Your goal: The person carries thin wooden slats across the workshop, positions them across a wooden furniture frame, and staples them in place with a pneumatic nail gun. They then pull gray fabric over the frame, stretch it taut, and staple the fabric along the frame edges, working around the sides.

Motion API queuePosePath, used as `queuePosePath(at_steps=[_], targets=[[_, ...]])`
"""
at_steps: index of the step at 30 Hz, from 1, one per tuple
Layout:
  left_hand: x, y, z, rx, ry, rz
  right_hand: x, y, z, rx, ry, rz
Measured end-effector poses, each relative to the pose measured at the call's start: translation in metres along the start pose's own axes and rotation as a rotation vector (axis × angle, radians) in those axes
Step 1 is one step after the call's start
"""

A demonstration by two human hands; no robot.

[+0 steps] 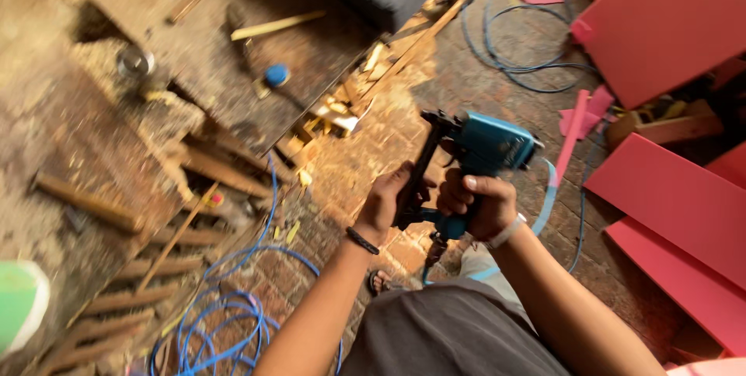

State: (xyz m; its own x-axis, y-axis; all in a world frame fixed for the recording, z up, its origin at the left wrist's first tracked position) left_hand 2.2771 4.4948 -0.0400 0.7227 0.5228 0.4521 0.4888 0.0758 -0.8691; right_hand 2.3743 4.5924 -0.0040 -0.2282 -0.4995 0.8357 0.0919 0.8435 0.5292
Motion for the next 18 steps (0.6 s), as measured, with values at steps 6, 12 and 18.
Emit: queuePosePath(at_steps=[6,12,18], targets=[[0.120,0.034,0.102,-0.043,0.047,0.445,-0.089,0.185,-0.074,-0.366,-0.450,-1.070],[0.239,0.043,0.186,-0.104,0.219,0.550,-0.130,0.317,-0.113,-0.399,-0.654,-1.691],[0.276,0.034,0.249,-0.086,0.147,0.414,-0.235,0.343,-0.120,-0.197,-0.777,-0.945]])
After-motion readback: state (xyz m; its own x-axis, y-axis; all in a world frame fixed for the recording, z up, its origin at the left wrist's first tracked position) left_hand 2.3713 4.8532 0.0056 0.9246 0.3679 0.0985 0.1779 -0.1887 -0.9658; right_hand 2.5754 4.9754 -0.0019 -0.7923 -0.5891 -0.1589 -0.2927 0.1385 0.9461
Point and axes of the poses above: each hand's wrist, its own z-axis towards the middle knuckle, its own x-axis out of the palm, y = z × x, the point moved 10 cm from there along z, towards the middle knuckle, and after that the axes turned 7 degrees about x, right-handed, at the moved point
